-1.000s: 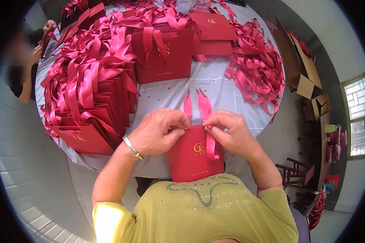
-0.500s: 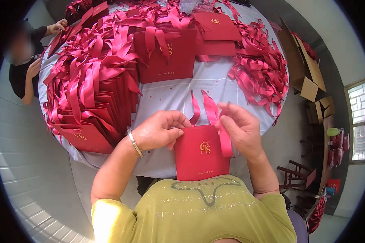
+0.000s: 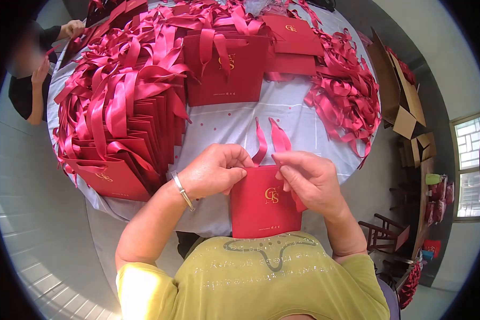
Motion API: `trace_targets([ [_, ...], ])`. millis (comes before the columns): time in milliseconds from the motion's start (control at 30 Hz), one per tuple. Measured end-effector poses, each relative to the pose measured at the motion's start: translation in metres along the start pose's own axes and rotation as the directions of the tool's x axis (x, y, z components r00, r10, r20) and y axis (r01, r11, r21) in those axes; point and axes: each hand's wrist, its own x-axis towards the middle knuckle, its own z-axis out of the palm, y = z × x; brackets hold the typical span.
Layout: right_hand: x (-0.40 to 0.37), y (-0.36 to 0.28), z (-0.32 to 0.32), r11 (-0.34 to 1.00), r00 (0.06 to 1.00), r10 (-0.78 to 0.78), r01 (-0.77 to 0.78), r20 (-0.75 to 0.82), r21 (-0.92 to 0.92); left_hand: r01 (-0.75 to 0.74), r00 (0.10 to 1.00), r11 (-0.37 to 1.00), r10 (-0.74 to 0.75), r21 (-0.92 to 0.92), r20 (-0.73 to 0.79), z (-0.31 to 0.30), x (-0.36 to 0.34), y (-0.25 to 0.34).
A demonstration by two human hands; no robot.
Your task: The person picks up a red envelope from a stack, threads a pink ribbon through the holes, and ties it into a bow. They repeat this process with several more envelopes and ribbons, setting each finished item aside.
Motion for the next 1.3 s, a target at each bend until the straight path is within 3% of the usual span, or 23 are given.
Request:
trace_targets([
  [67, 0.003, 0.006, -0.001, 0.970, 0.984, -0.168, 0.175, 0.053, -0.169, -0.006, 1.000, 1.000, 0.006, 0.006, -0.002, -0.001, 0.000, -0.001],
  [100, 0.003, 0.008, 0.000, 0.970, 0.984, -0.168, 0.175, 0.055, -0.169, -0.012, 1.000, 1.000, 0.012, 0.012, -0.002, -0.001, 0.000, -0.002],
  [167, 0.004, 0.010, 0.002, 0.918, 0.945, -0.318, 0.326, 0.072, -0.226, -0.015, 1.000, 1.000, 0.015, 0.014, -0.003, -0.001, 0.000, -0.003],
  [500, -0.008, 0.009, 0.021, 0.985, 0.992, -0.125, 0.122, -0.018, -0.122, -0.032, 0.999, 0.999, 0.033, 0.030, -0.011, -0.002, 0.001, -0.006],
  [900, -0.004, 0.012, 0.022, 0.902, 0.958, -0.280, 0.282, 0.054, -0.328, -0.022, 1.000, 0.999, 0.023, 0.044, -0.019, 0.000, 0.000, -0.005],
  [967, -0.002, 0.015, 0.025, 0.832, 0.923, -0.380, 0.368, 0.057, -0.415, -0.023, 1.000, 0.999, 0.024, 0.041, -0.020, 0.000, 0.000, -0.005],
  [1300, -0.002, 0.005, 0.035, 0.692, 0.897, -0.424, 0.408, 0.121, -0.595, -0.023, 0.998, 0.997, 0.027, 0.069, -0.060, 0.003, -0.001, -0.007],
])
